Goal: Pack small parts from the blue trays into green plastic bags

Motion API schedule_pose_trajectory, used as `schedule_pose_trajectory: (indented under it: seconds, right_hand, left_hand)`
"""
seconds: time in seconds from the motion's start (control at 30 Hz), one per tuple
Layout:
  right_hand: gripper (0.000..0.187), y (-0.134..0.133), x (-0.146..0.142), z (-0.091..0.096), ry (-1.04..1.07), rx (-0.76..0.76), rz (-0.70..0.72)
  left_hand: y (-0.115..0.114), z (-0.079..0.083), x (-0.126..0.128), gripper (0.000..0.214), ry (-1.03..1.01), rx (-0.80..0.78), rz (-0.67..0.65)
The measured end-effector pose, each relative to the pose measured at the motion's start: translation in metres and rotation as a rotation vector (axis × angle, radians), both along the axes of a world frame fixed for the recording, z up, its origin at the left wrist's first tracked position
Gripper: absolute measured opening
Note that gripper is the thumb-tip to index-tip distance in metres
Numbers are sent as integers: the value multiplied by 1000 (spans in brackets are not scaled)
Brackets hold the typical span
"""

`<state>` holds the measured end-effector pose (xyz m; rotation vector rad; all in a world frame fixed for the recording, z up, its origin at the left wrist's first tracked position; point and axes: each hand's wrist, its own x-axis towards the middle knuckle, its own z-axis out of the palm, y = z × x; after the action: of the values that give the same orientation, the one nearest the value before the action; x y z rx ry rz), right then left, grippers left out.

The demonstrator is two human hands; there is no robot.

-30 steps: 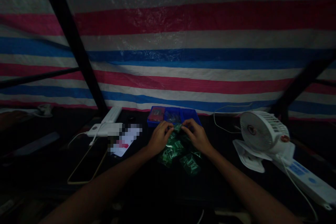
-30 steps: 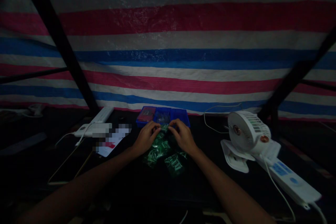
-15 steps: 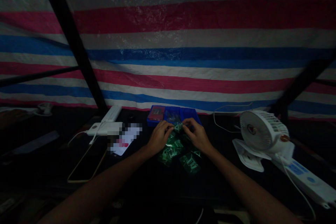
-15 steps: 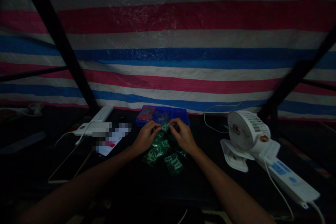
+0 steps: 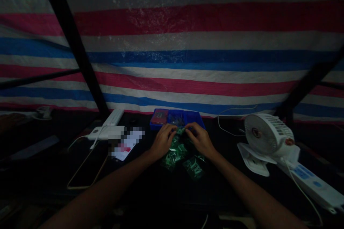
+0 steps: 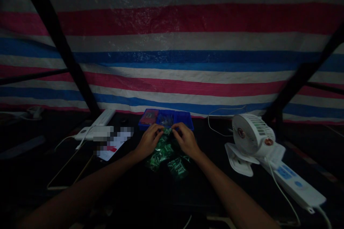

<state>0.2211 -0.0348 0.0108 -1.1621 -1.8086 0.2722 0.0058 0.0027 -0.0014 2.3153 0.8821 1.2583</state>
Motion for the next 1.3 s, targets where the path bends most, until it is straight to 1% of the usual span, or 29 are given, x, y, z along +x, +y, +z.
schedule_pose_trajectory:
  seconds: [0.23, 0.4, 0.53, 0.67, 0.8, 1.0, 1.17, 1.3]
  right_hand:
    - [14, -2, 0, 4, 21, -14, -43]
    - [12, -1, 2, 1, 14, -18, -39]
    - [18, 2, 3, 0, 41, 2, -26]
    - [19, 3, 3, 1, 49, 7, 2]
    - [18, 4, 4, -1, 48, 5, 9]
    - [15, 2, 3, 1, 9, 1, 8]
    - [16, 1, 0, 0, 7, 29, 4]
    - [17, 0, -1, 1, -7, 47, 30]
  left_hand:
    - [3, -1, -2, 12, -4, -40, 82]
    - [1, 0, -1, 14, -21, -52, 51]
    - [2, -2, -1, 17, -13, -47, 25]
    - [3, -3, -2, 17, -21, -58, 54]
    - [3, 1, -3, 14, -28, -67, 77]
    - [2, 2, -1, 14, -36, -42, 21]
    - [1, 1, 0, 14, -46, -51, 38]
    - [0, 4, -2, 17, -49, -42, 40]
